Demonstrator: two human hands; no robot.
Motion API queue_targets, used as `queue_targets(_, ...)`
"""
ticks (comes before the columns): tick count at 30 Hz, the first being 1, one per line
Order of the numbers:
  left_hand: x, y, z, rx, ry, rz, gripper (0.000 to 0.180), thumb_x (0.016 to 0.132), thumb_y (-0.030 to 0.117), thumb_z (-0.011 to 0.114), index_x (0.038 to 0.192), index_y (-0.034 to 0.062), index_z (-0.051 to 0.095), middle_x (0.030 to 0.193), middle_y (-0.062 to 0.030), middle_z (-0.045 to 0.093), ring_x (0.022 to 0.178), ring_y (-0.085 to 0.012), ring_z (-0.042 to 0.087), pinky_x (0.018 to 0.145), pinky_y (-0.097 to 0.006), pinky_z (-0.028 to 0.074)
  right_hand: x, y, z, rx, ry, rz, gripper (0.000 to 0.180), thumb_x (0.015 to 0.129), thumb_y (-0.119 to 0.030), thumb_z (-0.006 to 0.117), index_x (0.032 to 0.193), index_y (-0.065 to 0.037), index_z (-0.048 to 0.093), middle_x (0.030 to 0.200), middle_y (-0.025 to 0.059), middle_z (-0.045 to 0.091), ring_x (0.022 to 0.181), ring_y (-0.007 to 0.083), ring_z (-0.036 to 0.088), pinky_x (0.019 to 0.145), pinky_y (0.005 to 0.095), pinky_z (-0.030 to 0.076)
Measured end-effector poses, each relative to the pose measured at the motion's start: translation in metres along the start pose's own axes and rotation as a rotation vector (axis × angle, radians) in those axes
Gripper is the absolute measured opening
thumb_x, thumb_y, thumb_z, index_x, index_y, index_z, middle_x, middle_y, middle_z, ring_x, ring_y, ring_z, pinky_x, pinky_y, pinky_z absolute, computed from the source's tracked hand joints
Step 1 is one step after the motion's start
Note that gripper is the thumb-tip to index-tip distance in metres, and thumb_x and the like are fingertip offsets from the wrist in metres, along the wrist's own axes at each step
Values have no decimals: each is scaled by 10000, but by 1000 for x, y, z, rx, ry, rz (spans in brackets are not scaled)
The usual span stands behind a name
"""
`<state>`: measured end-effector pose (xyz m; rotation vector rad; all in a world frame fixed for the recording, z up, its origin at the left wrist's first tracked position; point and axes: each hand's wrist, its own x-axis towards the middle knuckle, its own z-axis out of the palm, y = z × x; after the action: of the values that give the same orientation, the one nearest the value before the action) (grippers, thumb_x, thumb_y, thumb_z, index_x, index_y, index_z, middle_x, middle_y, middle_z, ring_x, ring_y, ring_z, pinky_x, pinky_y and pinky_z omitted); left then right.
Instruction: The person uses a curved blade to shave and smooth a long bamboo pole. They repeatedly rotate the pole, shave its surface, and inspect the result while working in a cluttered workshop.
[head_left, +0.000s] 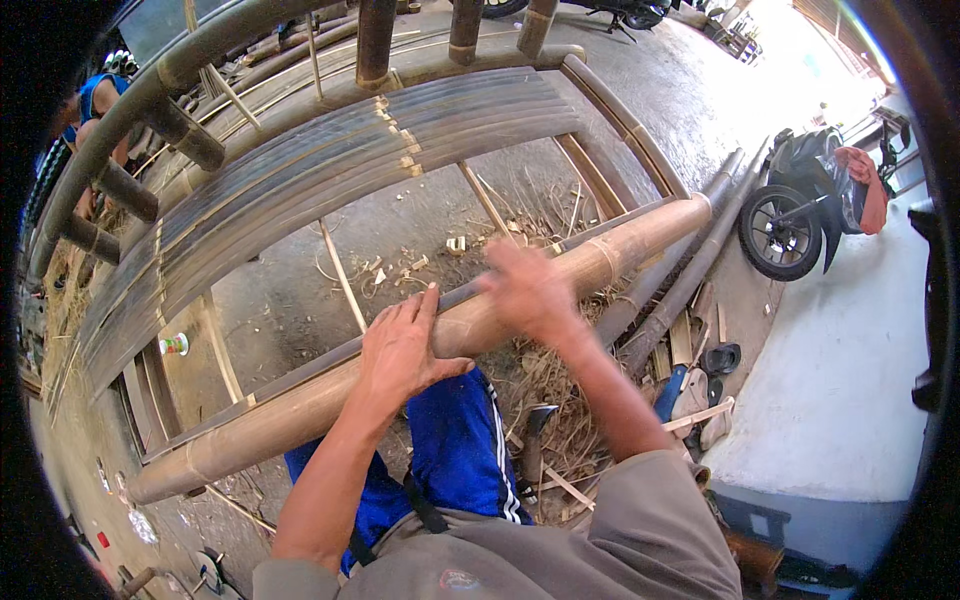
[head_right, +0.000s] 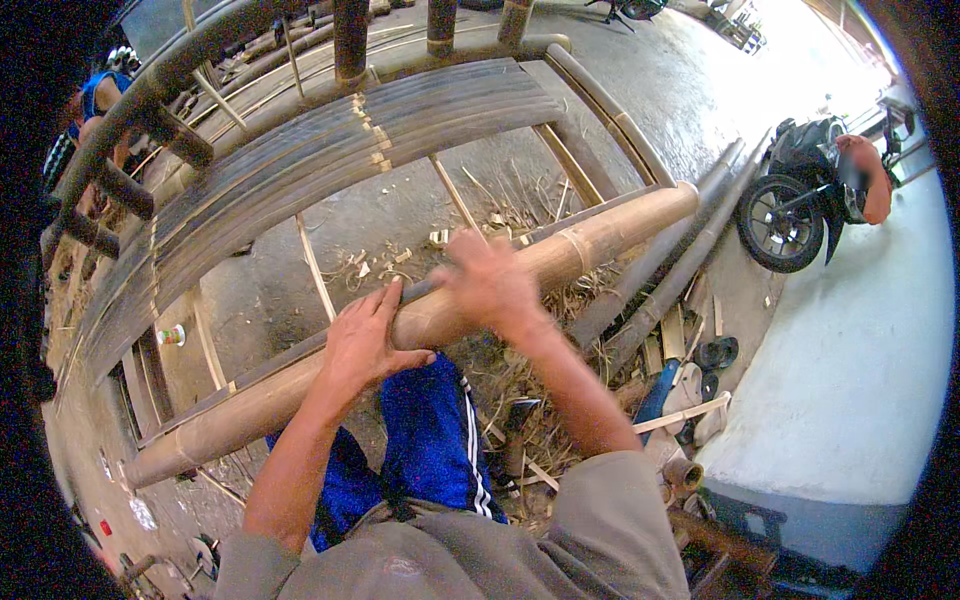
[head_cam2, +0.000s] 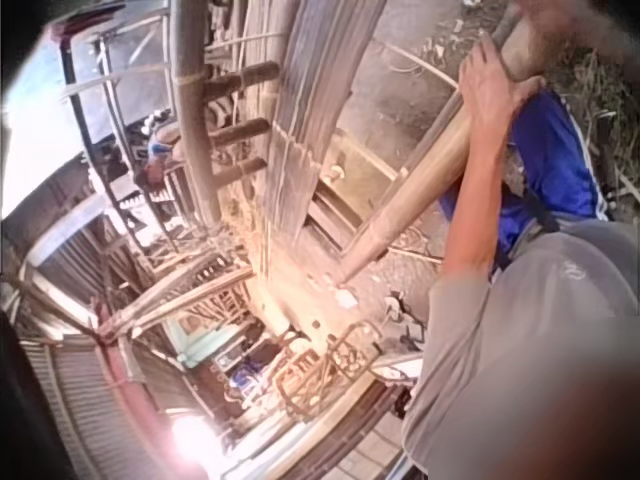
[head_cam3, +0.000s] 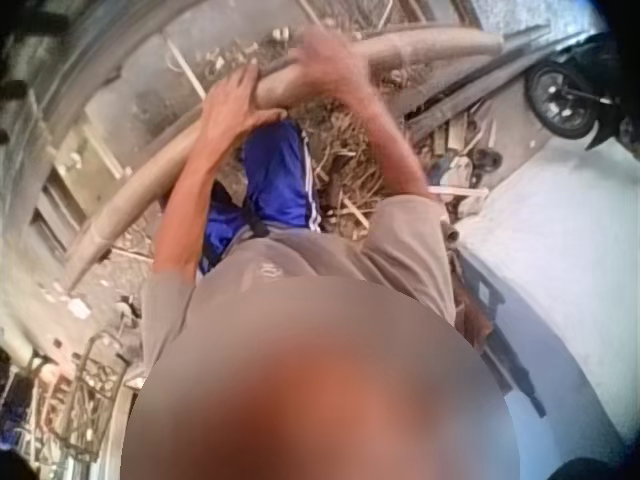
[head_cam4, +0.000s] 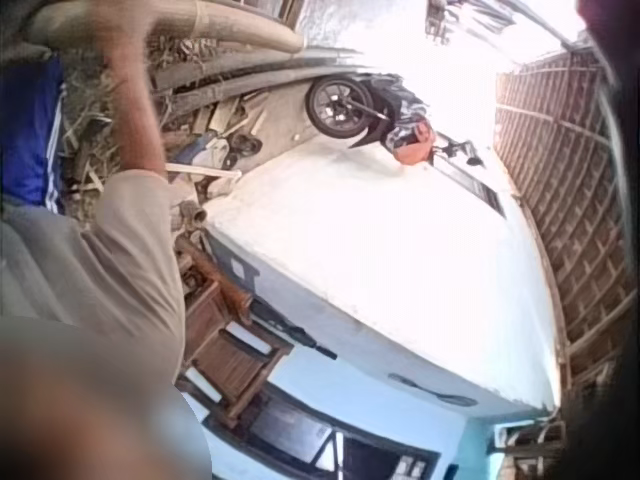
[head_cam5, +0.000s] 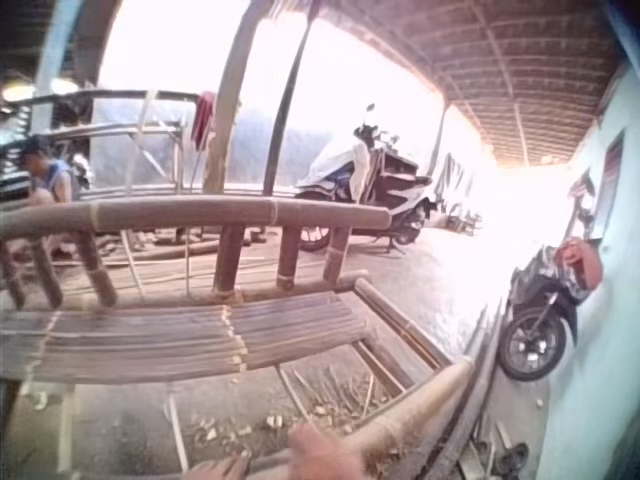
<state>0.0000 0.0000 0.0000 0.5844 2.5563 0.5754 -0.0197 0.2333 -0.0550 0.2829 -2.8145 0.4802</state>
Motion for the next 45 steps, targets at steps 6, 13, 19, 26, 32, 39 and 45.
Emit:
queue_targets(6,-28,-21,30,161,294,145,1123,658,600,813,1506,31,345,1591,-175,303,1476,-330,279,1191,-473,262,-13,-62,-10,43,-106,48,557,980,-520,485,1094,-27,719,1161,131,700,1190,299,600,1091,477,393)
queue_targets(13,-114,-77,31,247,479,-232,1110,580,584,850,1450,30,440,1530,-180,407,1425,-326,372,1170,-522,258,-7,-56,-5,-28,-94,20,535,1005,-485,450,1118,-30,706,1189,137,690,1203,299,594,1106,483,378)
queue_targets(19,-120,-96,30,173,587,-123,1035,520,608,853,1339,44,564,1339,-136,588,1271,-312,529,1125,-452,358,-3,-58,-15,5,-128,-11,485,1025,-430,425,1051,-42,716,1096,152,704,1109,331,624,1053,466,416)
queue_targets(26,-115,-99,24,160,569,-81,1011,507,566,873,1298,6,585,1294,-159,610,1235,-323,555,1109,-445,380,-3,-57,-1,-44,-82,-20,457,1021,-404,448,1028,-43,727,1080,140,711,1088,326,632,1046,463,424)
queue_targets(32,-114,-91,20,142,539,-96,1027,452,434,937,1310,7,567,1306,-174,605,1241,-335,553,1117,-453,378,-23,-77,7,-92,74,-113,445,949,-451,559,1096,-65,724,1202,97,695,1215,294,597,1109,520,356)
queue_targets(39,-115,-91,21,156,513,-109,1040,438,472,933,1296,7,571,1307,-175,596,1240,-324,550,1109,-448,384,-25,-85,7,-24,108,-75,475,955,-480,543,1143,-78,710,1206,78,693,1210,273,606,1117,531,339)
queue_targets(45,-104,-93,3,140,572,-94,692,679,532,813,1137,38,654,1118,-139,650,1043,-327,606,920,-445,461,-15,-76,-1,89,67,-69,387,903,-422,641,985,-56,737,1056,112,711,1082,298,634,1061,509,398)
